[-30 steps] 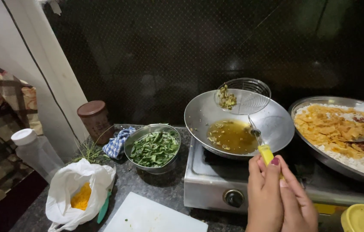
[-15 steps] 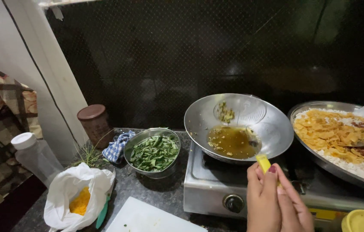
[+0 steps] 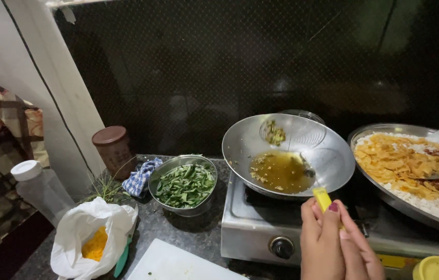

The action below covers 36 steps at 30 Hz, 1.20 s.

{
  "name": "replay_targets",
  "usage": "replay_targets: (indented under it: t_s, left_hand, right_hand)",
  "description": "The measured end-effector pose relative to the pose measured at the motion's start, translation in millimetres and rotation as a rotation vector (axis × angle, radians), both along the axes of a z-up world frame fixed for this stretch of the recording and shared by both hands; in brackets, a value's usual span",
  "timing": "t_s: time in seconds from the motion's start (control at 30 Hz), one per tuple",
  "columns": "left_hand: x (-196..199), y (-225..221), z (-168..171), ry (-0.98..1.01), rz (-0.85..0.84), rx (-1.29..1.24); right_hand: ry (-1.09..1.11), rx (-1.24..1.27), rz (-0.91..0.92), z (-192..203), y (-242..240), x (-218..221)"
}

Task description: Frying ingredients in a pan and mixing them into a larger bowl of food.

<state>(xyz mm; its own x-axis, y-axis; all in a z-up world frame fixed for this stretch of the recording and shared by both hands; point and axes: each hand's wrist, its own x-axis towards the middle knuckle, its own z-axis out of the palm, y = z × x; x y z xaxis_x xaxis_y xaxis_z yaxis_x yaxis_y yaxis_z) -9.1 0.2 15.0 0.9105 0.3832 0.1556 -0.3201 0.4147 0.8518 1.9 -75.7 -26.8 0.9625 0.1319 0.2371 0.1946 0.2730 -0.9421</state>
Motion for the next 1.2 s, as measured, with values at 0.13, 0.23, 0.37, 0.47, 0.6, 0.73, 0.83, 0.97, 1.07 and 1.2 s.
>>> replay_targets:
  t_s: [0.13, 0.23, 0.37, 0.47, 0.6, 0.73, 0.83, 0.97, 1.07, 1.2]
  left_hand:
    - [2.7, 1.8, -4.0, -0.055, -0.003, 0.017]
    - [3.8, 3.7, -6.4, 0.041, -0.072, -0.084]
    - [9.9, 2.2, -15.8, -0.036, -0.027, -0.017]
    - [8.9, 3.6, -11.2, -0.071, -0.005, 0.015]
    - [20.2, -0.1, -29.9, 0.015, -0.054, -0.107]
    - [11.6, 1.4, -16.3, 0.015, -0.001, 0.001]
    - [13.3, 1.8, -15.8, -0.115, -0.049, -0.054]
    - [13.3, 1.2, -15.5, 0.065, -0.064, -0.076]
    - [15.6, -0.9, -22.7, -0.01, -0.085, -0.119]
    - [17.2, -0.7, -24.5, -0.004, -0.08, -0.099]
  right_hand:
    - [-0.094, 0.1, 0.042, -3.5, 1.9, 1.4]
    - [-0.029, 0.105, 0.035, -12.6, 1.2, 7.3]
    - [-0.03, 0.06, 0.031, -10.4, 1.4, 6.9]
    - [-0.079, 0.079, 0.037, -9.2, 1.3, 7.7]
    - [-0.041, 0.033, 0.041, -22.7, 1.5, 13.1]
    - [-0.013, 0.096, 0.017, -24.9, -2.0, 15.3]
    - [-0.143, 0.056, 0.055, -24.4, -4.1, 18.0]
    - [-0.017, 0.111, 0.088, -20.4, -2.2, 14.4]
    - [-0.031, 0.115, 0.062, -21.6, -0.7, 12.1]
    - [-0.049, 0.088, 0.045, -28.1, -4.4, 17.4]
